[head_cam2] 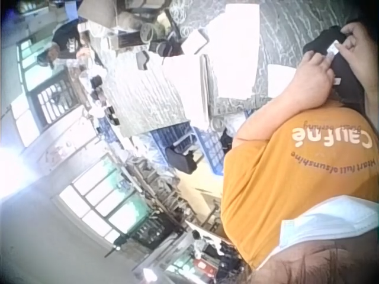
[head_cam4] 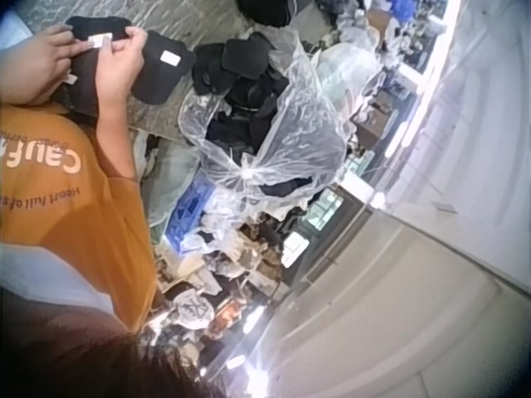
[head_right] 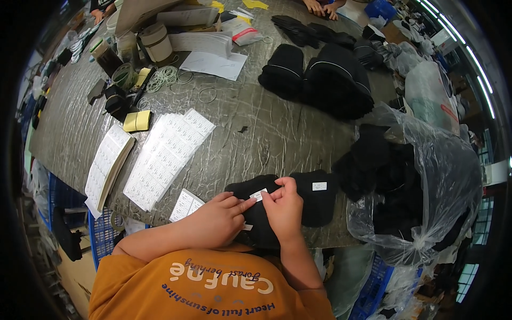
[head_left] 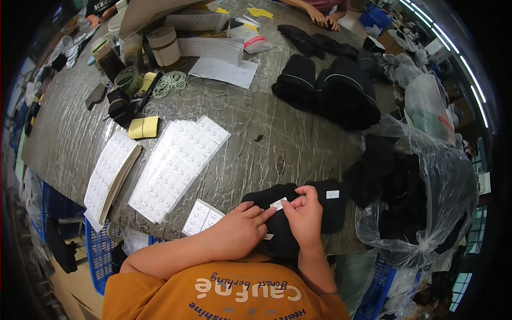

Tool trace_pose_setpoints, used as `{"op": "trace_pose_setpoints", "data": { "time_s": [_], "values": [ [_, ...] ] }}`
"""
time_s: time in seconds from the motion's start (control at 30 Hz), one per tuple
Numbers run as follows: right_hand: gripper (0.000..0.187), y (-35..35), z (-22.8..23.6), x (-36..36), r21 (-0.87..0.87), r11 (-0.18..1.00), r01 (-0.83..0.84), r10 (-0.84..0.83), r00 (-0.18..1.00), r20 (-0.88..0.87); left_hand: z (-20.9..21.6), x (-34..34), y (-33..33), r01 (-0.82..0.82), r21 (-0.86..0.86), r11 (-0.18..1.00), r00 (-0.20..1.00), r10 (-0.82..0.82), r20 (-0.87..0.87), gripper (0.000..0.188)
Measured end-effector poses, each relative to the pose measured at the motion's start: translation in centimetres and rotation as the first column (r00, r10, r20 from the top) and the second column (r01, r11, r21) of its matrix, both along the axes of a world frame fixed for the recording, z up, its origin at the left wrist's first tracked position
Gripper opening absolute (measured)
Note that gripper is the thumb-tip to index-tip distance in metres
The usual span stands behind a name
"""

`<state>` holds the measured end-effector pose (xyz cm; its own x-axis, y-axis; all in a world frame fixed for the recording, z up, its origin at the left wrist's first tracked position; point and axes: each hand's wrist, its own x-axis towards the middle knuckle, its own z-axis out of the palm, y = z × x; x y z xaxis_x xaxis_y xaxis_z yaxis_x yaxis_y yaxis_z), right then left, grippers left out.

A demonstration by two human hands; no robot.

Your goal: Applying stickers to fabric shoe components.

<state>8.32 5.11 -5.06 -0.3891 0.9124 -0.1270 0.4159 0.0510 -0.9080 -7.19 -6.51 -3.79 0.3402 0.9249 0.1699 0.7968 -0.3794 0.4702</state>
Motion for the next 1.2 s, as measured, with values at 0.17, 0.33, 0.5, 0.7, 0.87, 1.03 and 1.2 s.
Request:
{"op": "trace_pose_setpoints", "data": {
  "time_s": [0.17,0.33,0.5,0.7,0.87,1.03,1.2],
  "values": [
    [0.036,0.6,-0.3,0.1,0.141,0.989,-0.054,0.023,0.976,0.216,-0.2,0.2,0.2,-0.007,0.017,1.0,1.0,0.008,-0.026,0.02],
    [0.027,1.4,-1.9,1.7,0.209,0.978,0.01,-0.03,0.995,0.093,-0.4,0.3,0.2,-0.013,0.056,0.998,0.999,0.016,-0.044,0.019],
    [0.015,1.3,-3.2,2.1,0.042,0.998,0.055,-0.053,0.998,-0.039,0.5,0.7,1.6,-0.024,0.014,1.0,0.997,0.025,-0.075,0.019],
    [0.015,1.4,-2.2,1.5,0.174,0.984,0.023,-0.025,1.0,0.011,-0.1,1.2,2.6,-0.002,-0.003,1.0,0.98,0.001,-0.199,0.021],
    [0.014,1.6,-0.7,2.6,0.038,0.999,0.002,0.002,0.995,-0.098,0.6,-0.8,1.9,-0.002,-0.06,0.998,0.999,0.0,-0.036,0.016],
    [0.015,3.6,0.9,5.6,-0.151,0.984,0.095,-0.144,0.922,-0.359,0.9,-2.7,1.1,-0.075,-0.246,0.966,0.876,0.182,0.447,0.015],
    [0.019,6.7,0.2,9.5,0.163,0.953,0.255,-0.265,0.963,0.045,-0.2,-2.6,1.3,-0.082,-0.214,0.973,0.844,0.182,0.504,0.024]
  ]
}}
